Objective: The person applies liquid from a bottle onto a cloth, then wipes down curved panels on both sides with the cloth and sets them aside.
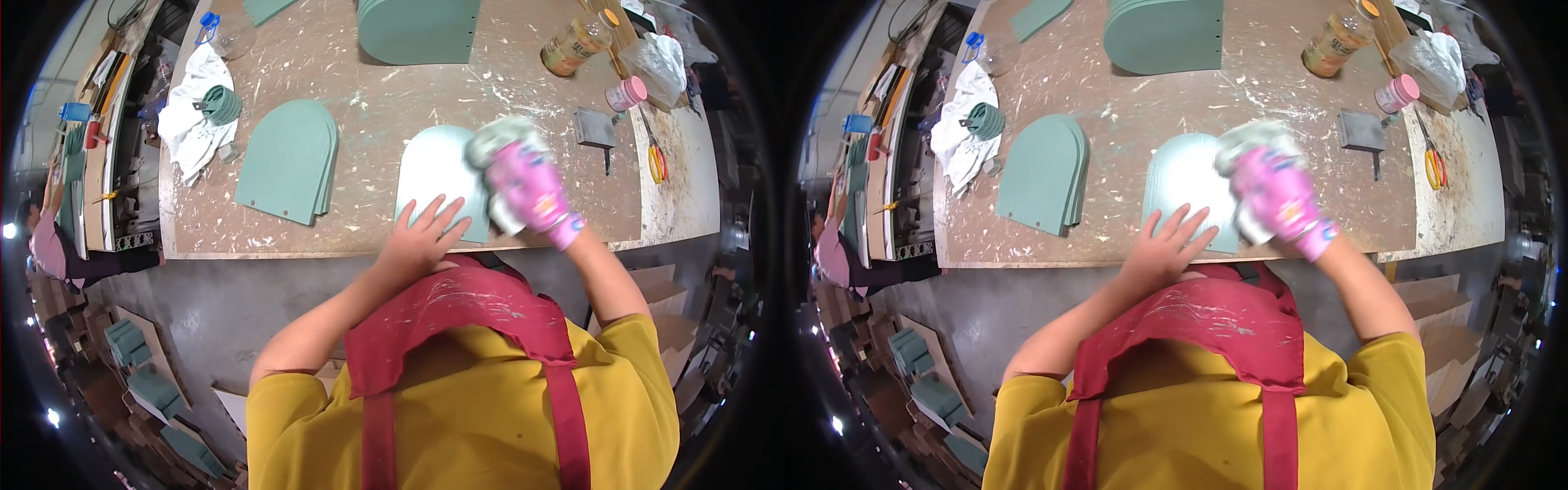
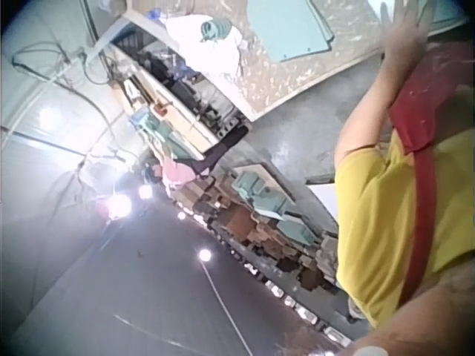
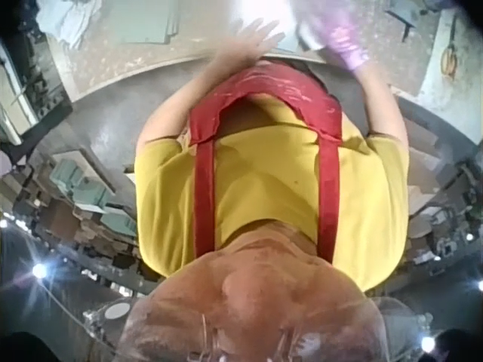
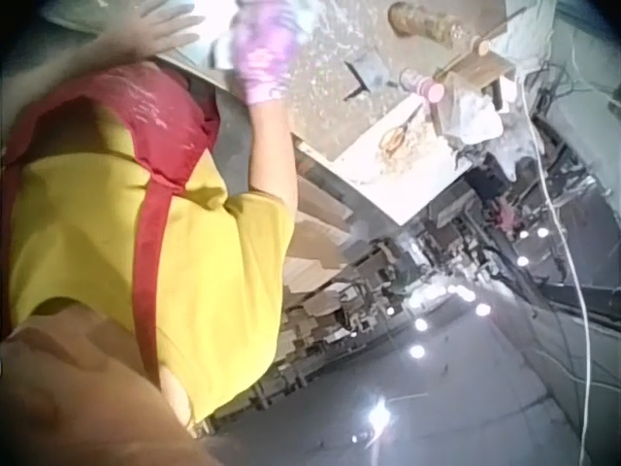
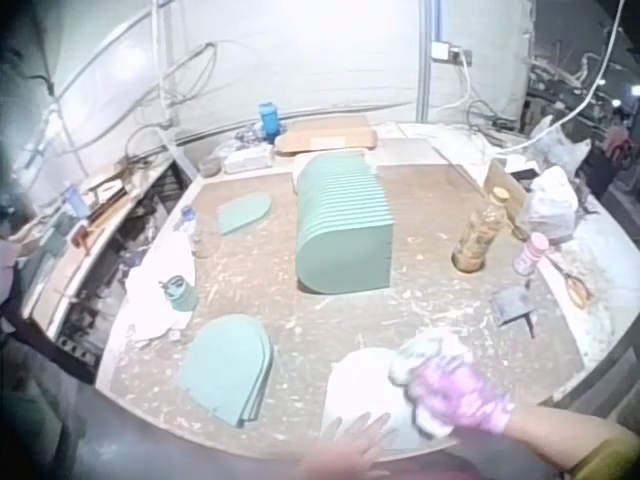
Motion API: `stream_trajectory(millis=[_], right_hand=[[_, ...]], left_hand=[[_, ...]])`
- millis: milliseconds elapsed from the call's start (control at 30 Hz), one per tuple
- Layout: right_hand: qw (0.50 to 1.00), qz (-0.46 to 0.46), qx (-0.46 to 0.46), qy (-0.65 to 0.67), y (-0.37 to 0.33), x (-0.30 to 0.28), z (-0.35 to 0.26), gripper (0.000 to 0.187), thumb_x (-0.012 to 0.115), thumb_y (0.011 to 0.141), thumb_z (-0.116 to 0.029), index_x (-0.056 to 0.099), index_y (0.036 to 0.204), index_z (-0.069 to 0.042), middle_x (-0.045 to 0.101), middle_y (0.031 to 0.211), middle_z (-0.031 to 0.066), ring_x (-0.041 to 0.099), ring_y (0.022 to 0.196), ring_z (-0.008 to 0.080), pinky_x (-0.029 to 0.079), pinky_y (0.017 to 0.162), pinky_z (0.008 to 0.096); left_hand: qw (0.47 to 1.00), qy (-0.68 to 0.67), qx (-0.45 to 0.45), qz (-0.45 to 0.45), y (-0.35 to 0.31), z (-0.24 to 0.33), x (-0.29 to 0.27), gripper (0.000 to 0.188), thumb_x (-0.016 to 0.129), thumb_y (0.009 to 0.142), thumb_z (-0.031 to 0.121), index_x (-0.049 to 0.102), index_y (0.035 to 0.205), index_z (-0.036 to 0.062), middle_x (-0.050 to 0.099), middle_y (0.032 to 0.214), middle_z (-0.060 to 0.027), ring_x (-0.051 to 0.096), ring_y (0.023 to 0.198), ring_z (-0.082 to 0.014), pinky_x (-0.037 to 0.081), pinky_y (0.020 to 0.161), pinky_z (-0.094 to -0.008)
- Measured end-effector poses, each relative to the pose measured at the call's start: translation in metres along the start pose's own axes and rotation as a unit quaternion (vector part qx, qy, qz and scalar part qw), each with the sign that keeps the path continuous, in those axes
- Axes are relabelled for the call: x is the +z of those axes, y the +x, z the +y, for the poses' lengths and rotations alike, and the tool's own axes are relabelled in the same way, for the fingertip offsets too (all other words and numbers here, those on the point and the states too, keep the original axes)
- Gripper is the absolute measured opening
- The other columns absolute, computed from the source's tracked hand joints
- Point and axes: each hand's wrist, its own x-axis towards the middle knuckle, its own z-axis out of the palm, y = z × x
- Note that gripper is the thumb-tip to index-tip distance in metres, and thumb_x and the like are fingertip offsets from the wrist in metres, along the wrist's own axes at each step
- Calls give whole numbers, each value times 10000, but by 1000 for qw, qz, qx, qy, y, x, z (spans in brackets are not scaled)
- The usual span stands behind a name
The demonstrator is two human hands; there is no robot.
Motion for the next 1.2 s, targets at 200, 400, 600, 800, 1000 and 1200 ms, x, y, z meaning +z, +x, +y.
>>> stream_trajectory(millis=[200, 400, 600, 800, 1000, 1200], right_hand=[[994, -11, 108, 31, 49, 23, 52, 217, 517, 884, -250, 557, 1022, -87, 620, 871, 168, 613, 811, 344, 488, 720, 432], [997, -42, -42, 51, 39, 24, 29, 238, 535, 904, -255, 581, 1071, -91, 632, 894, 169, 633, 842, 330, 511, 741, 421], [977, -31, 205, 52, 66, -11, 78, 219, 524, 911, -250, 588, 1024, -74, 637, 863, 175, 630, 788, 325, 506, 683, 408], [971, -179, -139, 74, -8, 2, -6, 233, 569, 761, -154, 565, 991, -113, 577, 931, 110, 589, 864, 308, 468, 769, 417], [990, -44, 136, -16, 25, 5, 74, 127, 537, 861, -172, 550, 932, -68, 602, 774, 195, 611, 743, 366, 477, 640, 458], [945, -29, 254, 206, 20, -6, 81, 270, 605, 840, -276, 598, 973, -42, 626, 799, 153, 580, 708, 262, 459, 676, 362]], left_hand=[[1000, 27, -10, 7, -2, 15, 13, 698, 718, 693, 339, 450, 1333, 261, 373, 1442, -8, 407, 1270, -256, 367, 963, -530], [998, 42, 13, 33, -3, 5, 24, 556, 633, 786, 321, 471, 1305, 204, 385, 1421, -24, 385, 1278, -259, 326, 999, -516], [994, 82, 39, 68, -7, -2, 37, 541, 590, 815, 415, 484, 1281, 161, 431, 1371, -65, 418, 1251, -251, 305, 1015, -490], [992, 101, -51, 50, 17, 3, 31, 742, 592, 742, 560, 459, 1301, 89, 431, 1374, -120, 386, 1293, -282, 304, 1014, -501], [991, 100, -46, 70, 15, 10, 27, 777, 589, 728, 583, 459, 1311, 87, 421, 1391, -123, 392, 1291, -295, 323, 997, -511], [989, 102, 11, 103, 6, 6, 41, 659, 603, 735, 544, 484, 1314, 251, 418, 1378, -130, 453, 1214, -299, 363, 951, -518]])
